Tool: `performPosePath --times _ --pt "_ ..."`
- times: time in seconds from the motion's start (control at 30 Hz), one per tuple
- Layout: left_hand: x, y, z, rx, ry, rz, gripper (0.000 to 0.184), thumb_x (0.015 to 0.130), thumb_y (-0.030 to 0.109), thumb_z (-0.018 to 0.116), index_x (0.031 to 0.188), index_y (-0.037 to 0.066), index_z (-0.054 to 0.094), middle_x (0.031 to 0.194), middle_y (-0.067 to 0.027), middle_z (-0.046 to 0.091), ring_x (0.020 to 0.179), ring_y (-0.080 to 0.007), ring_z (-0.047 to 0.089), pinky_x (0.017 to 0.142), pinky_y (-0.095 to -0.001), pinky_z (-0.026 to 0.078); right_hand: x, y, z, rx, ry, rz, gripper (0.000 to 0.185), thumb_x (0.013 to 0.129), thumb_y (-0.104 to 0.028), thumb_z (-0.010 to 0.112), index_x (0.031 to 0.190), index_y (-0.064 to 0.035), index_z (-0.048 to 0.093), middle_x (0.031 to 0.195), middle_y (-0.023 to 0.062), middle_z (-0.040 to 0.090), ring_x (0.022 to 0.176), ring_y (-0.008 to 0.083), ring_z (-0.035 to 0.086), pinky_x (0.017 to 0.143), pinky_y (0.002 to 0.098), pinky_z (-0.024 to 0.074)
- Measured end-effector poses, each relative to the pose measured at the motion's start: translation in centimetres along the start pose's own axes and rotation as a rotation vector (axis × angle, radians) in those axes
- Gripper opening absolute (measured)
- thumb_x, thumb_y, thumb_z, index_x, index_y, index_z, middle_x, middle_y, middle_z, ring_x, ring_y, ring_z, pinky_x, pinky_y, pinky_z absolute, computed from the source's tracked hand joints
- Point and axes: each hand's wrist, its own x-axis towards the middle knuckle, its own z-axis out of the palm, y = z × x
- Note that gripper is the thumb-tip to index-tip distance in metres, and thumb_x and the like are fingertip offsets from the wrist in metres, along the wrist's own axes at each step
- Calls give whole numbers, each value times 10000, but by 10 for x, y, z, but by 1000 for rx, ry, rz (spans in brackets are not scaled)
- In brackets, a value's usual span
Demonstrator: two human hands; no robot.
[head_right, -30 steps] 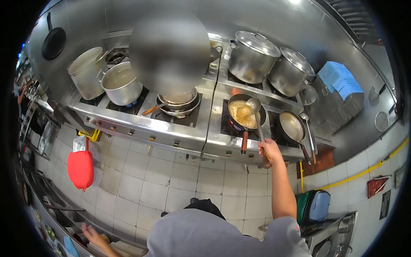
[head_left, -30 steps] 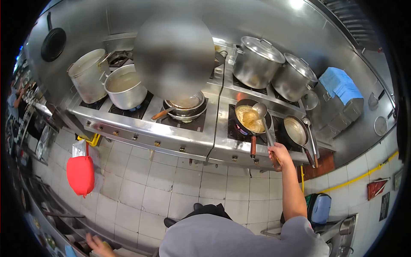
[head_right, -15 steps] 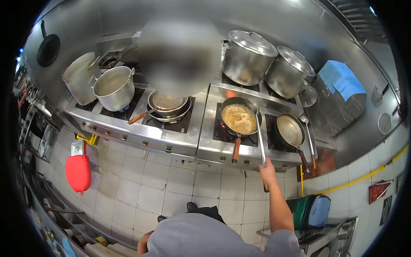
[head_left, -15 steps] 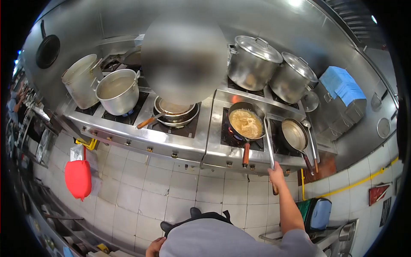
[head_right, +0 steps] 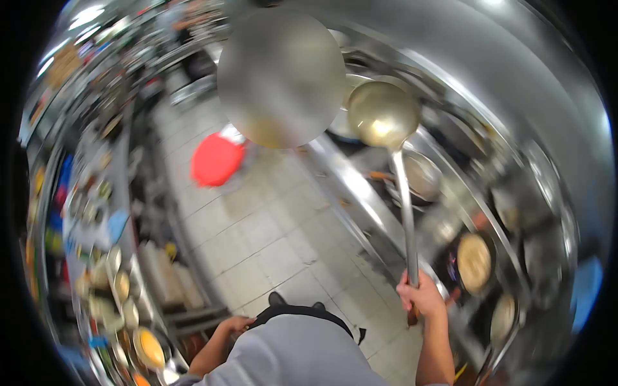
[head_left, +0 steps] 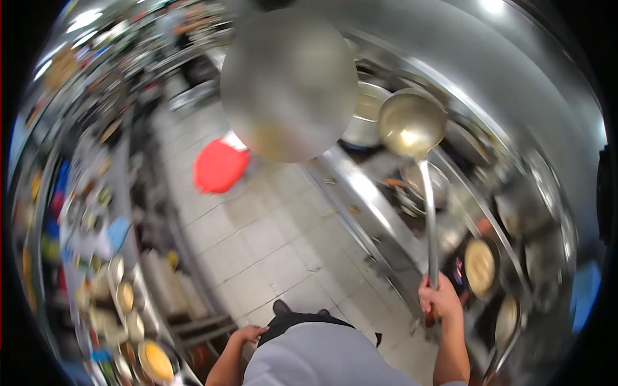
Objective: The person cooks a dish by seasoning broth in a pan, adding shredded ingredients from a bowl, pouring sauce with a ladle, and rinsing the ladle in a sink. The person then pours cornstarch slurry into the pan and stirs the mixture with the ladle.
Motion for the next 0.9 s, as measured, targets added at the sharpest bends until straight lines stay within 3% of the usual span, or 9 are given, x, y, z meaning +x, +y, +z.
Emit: performPosePath --times 0.1,0.17,0.27,0.37,0.47,0.63,0.7,0.8,0.9 --pt "21 -41 13 124 63 128 836 798 779 439 1000 8 690 806 -158 677 701 -238 637 614 -358 511 63 -12 70 -339 -263 163 191 819 0 620 979 -35 520 584 21 494 433 117 492 399 266 389" --pt "-13 -46 39 -110 310 143 728 837 704 452 990 35 696 759 -140 667 693 -232 637 607 -364 508 94 5 118 -510 -471 225 195 819 1 614 990 -27 525 587 21 498 436 115 495 398 263 389" --pt "-66 -59 89 -686 413 129 532 857 555 575 1082 81 663 937 -88 657 751 -214 630 649 -370 529 123 40 165 -802 -688 284 222 797 -2 613 997 -28 521 594 22 513 425 123 502 396 257 405" --pt "-86 -83 162 -1009 491 130 471 863 491 608 1133 107 642 1039 -58 631 805 -206 624 689 -371 530 136 62 194 -780 -923 372 207 799 17 603 985 -27 525 568 35 507 406 143 494 384 271 414" --pt "-103 -88 252 -1293 551 90 467 879 477 604 1181 122 618 1047 -50 623 823 -164 590 754 -327 514 141 66 228 -811 -1153 385 218 802 30 595 1002 -14 524 571 41 510 411 143 497 390 272 414" --pt "-106 -74 414 -1660 657 63 374 899 439 578 1090 125 643 974 -23 654 759 -151 609 663 -321 497 105 63 305 -850 -1532 372 236 818 36 583 1041 -5 518 586 39 513 437 138 503 431 272 431" --pt "-98 -54 474 -1995 797 -65 329 885 424 594 1015 128 653 881 -10 658 717 -154 599 632 -327 493 69 61 331 -819 -1679 386 247 820 30 589 1053 -2 516 590 36 511 449 137 507 439 268 430" --pt "-71 -34 554 -2071 994 -340 303 853 412 629 947 125 654 803 -3 633 676 -153 583 567 -341 477 20 69 350 -751 -1936 450 268 832 9 608 1083 -7 515 603 25 509 479 122 514 457 257 427" --pt "-50 -21 618 -2100 1058 -389 286 827 402 658 861 119 633 712 -9 585 592 -155 545 486 -349 438 -7 105 350 -1201 -1889 139 247 851 -25 621 1077 -33 522 582 16 518 429 111 501 417 255 415"
